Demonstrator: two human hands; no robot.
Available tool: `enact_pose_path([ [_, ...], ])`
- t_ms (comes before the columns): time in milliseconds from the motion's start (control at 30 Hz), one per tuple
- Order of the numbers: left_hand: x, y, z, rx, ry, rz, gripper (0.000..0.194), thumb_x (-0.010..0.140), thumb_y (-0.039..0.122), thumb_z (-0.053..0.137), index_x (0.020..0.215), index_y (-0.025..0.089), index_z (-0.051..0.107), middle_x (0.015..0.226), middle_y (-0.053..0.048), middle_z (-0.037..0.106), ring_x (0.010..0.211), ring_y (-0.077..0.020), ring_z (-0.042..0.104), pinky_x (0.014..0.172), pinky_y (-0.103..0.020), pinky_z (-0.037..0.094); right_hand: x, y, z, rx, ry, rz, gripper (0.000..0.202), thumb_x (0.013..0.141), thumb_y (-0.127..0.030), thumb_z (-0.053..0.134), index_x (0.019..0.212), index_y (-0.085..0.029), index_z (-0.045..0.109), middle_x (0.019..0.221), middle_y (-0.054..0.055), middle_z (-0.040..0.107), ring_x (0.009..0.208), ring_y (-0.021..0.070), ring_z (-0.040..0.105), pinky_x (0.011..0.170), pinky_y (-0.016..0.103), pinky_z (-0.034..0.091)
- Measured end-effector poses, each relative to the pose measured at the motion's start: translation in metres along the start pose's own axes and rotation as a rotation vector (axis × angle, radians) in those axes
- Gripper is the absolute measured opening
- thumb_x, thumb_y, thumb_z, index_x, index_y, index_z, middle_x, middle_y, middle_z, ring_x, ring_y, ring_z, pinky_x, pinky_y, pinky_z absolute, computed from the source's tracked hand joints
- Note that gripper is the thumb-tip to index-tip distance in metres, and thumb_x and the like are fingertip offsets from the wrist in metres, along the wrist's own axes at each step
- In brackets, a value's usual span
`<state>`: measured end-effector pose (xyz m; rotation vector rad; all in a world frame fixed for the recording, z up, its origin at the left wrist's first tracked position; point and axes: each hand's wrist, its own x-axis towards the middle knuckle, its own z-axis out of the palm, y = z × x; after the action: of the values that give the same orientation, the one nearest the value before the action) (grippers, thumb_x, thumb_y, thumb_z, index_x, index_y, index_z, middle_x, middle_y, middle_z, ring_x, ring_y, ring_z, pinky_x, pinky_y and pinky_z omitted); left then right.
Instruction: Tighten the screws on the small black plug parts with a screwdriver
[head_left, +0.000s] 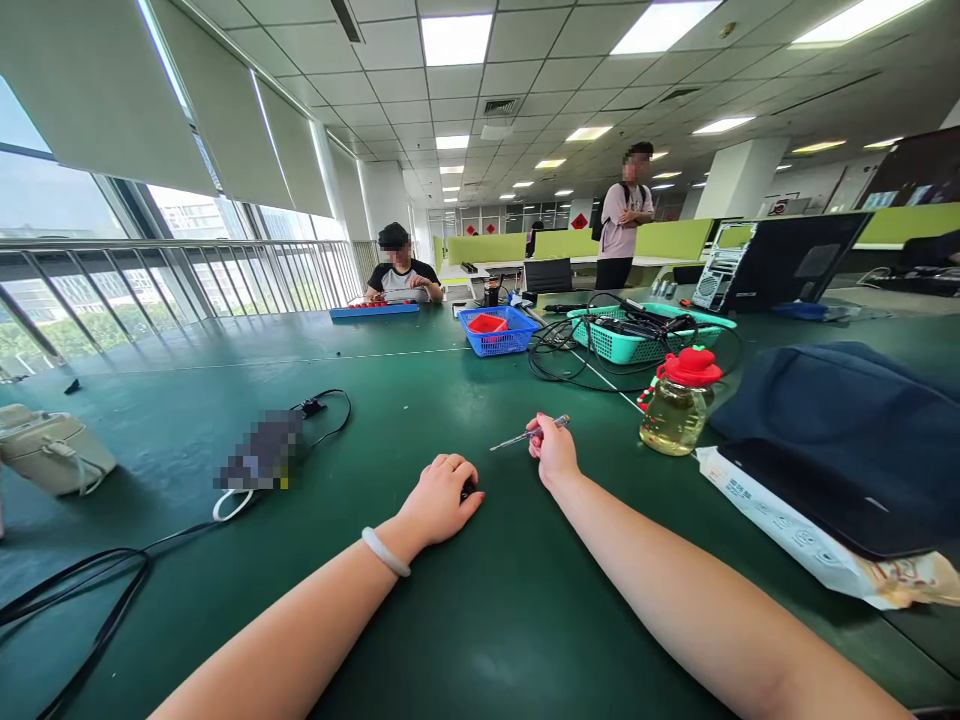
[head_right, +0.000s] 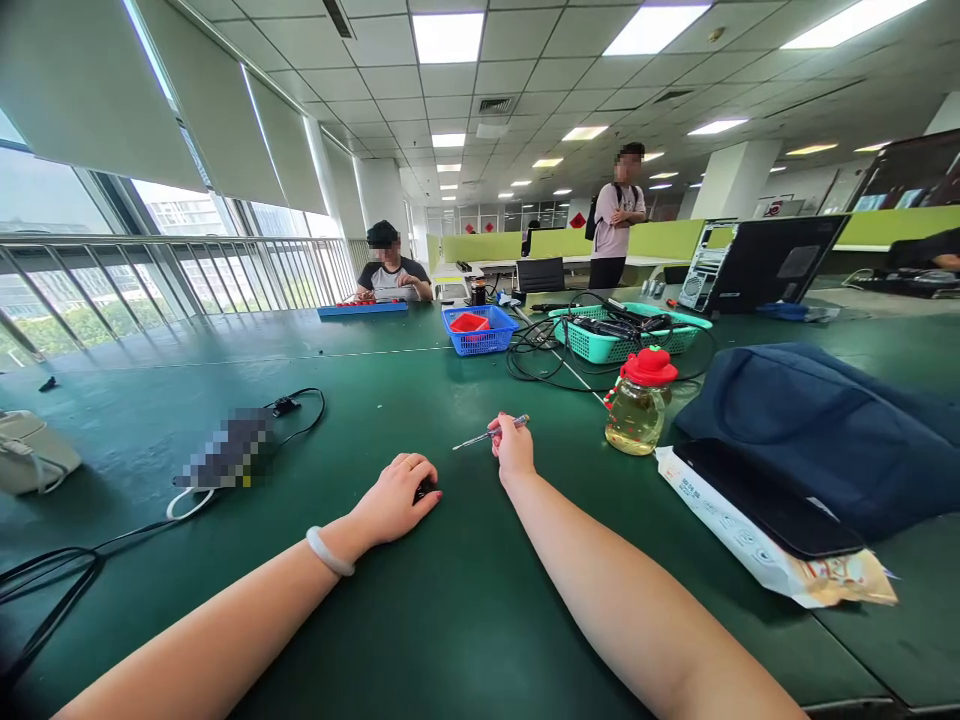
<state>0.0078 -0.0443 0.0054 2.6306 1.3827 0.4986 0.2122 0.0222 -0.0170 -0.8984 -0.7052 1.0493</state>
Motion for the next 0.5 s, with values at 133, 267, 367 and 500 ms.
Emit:
enact_pose_path([
  [133, -0.042, -0.014, -0.019, -0.027, -0.009, -0.003, 0.016, 0.088, 0.036, 0.055, 0.095, 0.023, 0.06, 0.105, -0.005, 0.061, 0.104, -0.0231, 0.053, 0.095, -0.043, 0.046, -0.002, -0.002, 0.0, -0.006, -0.013, 0.01, 0.029, 0.072, -0.041, 0.063, 0.054, -0.021, 0.053, 0.038, -0.007, 0.037, 0.035, 0.0065, 0.03, 0.035, 0.022, 0.024],
  [267, -0.093, -0.046, -0.045, 0.025, -0.037, -0.069, 0.018, 0.088, 0.04, 0.056, 0.094, 0.025, 0.062, 0.111, -0.005, 0.062, 0.109, -0.0231, 0.056, 0.098, -0.041, 0.047, -0.003, -0.002, 0.001, -0.01, -0.028, 0.021, 0.028, 0.072, -0.041, 0.063, 0.054, -0.02, 0.054, 0.039, -0.007, 0.037, 0.035, 0.0068, 0.031, 0.035, 0.022, 0.025],
  [367, -0.13, -0.087, -0.06, 0.125, 0.024, -0.167, 0.024, 0.086, 0.046, 0.056, 0.096, 0.028, 0.068, 0.119, -0.005, 0.063, 0.113, -0.0256, 0.057, 0.099, -0.042, 0.049, -0.004, -0.002, 0.002, -0.014, -0.045, 0.029, 0.028, 0.072, -0.041, 0.064, 0.054, -0.02, 0.055, 0.039, -0.006, 0.038, 0.036, 0.0071, 0.031, 0.035, 0.022, 0.026],
  [500, -0.172, -0.141, -0.074, 0.233, 0.096, -0.282, 0.037, 0.082, 0.058, 0.055, 0.099, 0.03, 0.072, 0.118, -0.006, 0.066, 0.11, -0.0283, 0.062, 0.098, -0.045, 0.05, -0.006, -0.002, 0.003, -0.02, -0.063, 0.034, 0.029, 0.071, -0.041, 0.065, 0.054, -0.02, 0.056, 0.04, -0.006, 0.039, 0.037, 0.0071, 0.032, 0.036, 0.022, 0.027],
])
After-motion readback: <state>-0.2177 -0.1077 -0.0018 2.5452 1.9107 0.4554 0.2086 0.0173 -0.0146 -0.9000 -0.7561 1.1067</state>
